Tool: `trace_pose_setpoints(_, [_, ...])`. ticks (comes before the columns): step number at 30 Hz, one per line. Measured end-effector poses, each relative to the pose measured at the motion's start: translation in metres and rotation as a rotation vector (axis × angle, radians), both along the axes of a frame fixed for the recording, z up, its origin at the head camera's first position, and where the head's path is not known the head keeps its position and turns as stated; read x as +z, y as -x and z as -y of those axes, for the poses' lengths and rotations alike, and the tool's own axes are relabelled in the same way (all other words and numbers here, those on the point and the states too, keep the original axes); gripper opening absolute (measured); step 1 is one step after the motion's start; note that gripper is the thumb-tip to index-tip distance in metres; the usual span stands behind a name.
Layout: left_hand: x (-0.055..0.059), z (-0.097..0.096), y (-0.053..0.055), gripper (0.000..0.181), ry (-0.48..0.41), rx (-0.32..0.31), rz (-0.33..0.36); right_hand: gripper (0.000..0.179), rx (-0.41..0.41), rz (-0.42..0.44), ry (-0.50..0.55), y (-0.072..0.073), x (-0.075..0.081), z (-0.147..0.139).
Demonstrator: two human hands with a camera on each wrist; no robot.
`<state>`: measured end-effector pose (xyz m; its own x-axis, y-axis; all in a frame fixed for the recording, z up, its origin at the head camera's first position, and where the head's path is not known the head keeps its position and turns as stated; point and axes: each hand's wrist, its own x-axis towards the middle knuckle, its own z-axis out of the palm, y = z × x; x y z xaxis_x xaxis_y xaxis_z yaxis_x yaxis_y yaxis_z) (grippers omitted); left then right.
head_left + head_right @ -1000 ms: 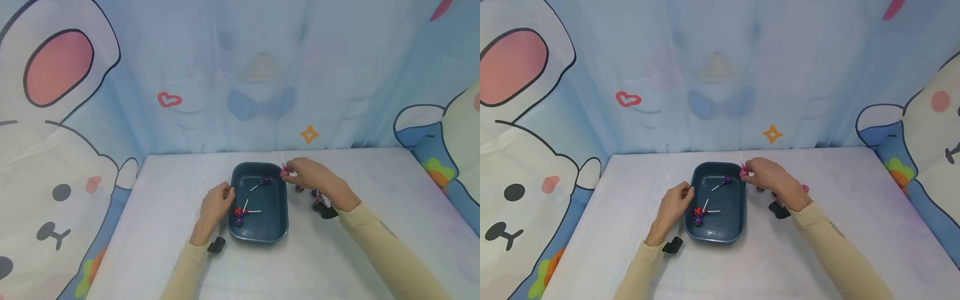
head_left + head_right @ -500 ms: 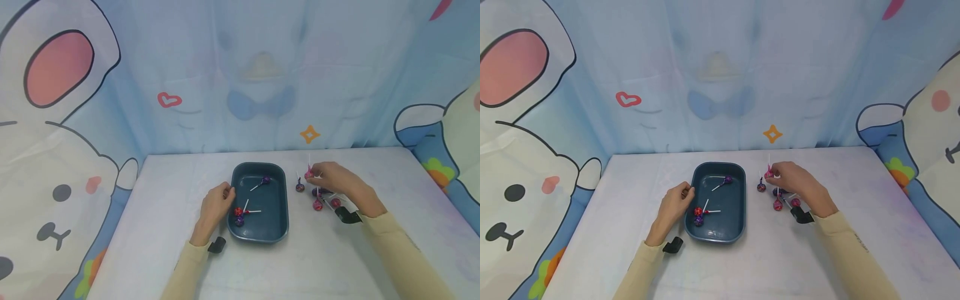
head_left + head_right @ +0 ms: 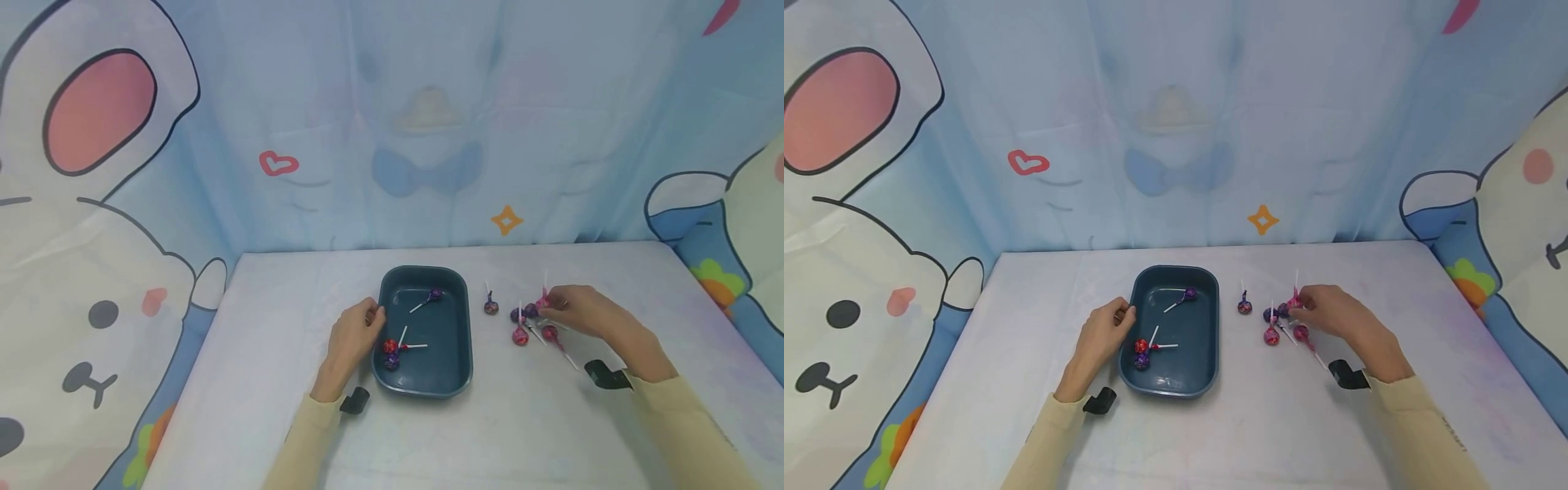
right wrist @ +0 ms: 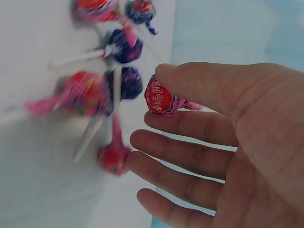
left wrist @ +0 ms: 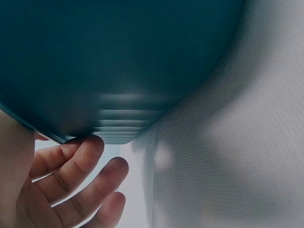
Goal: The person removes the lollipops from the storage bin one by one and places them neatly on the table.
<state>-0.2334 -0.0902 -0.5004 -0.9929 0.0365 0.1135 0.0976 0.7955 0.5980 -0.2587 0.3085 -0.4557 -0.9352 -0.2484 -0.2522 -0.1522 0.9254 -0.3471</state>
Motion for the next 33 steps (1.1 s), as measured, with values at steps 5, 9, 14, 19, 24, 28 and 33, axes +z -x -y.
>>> trace_pose_setpoints(5, [0.001,0.0,0.0,0.024,-0.004,-0.002,0.002,0.044,-0.018,-0.017,0.002,-0.007,-0.002,-0.014])
trace_pose_setpoints(9, [0.0,0.001,0.0,0.024,-0.012,-0.007,-0.007,0.046,-0.038,-0.023,-0.013,-0.012,-0.001,-0.019])
trace_pose_setpoints(14, [0.0,0.001,0.0,0.024,-0.015,-0.008,-0.004,0.05,-0.063,0.013,-0.032,-0.017,0.0,-0.023])
trace_pose_setpoints(19, [0.0,0.001,-0.001,0.024,-0.016,-0.01,-0.006,0.047,-0.056,0.034,-0.031,-0.022,-0.008,-0.03])
trace_pose_setpoints(24, [0.0,0.001,-0.001,0.024,-0.018,-0.01,-0.001,0.042,-0.041,0.036,-0.024,-0.024,-0.013,-0.033])
trace_pose_setpoints(28, [0.0,0.0,-0.001,0.024,-0.021,-0.014,0.0,0.042,-0.049,0.048,-0.028,-0.026,-0.013,-0.036])
trace_pose_setpoints(33, [0.0,0.0,0.0,0.024,-0.017,-0.01,-0.004,0.04,-0.062,0.068,-0.038,-0.029,-0.012,-0.04])
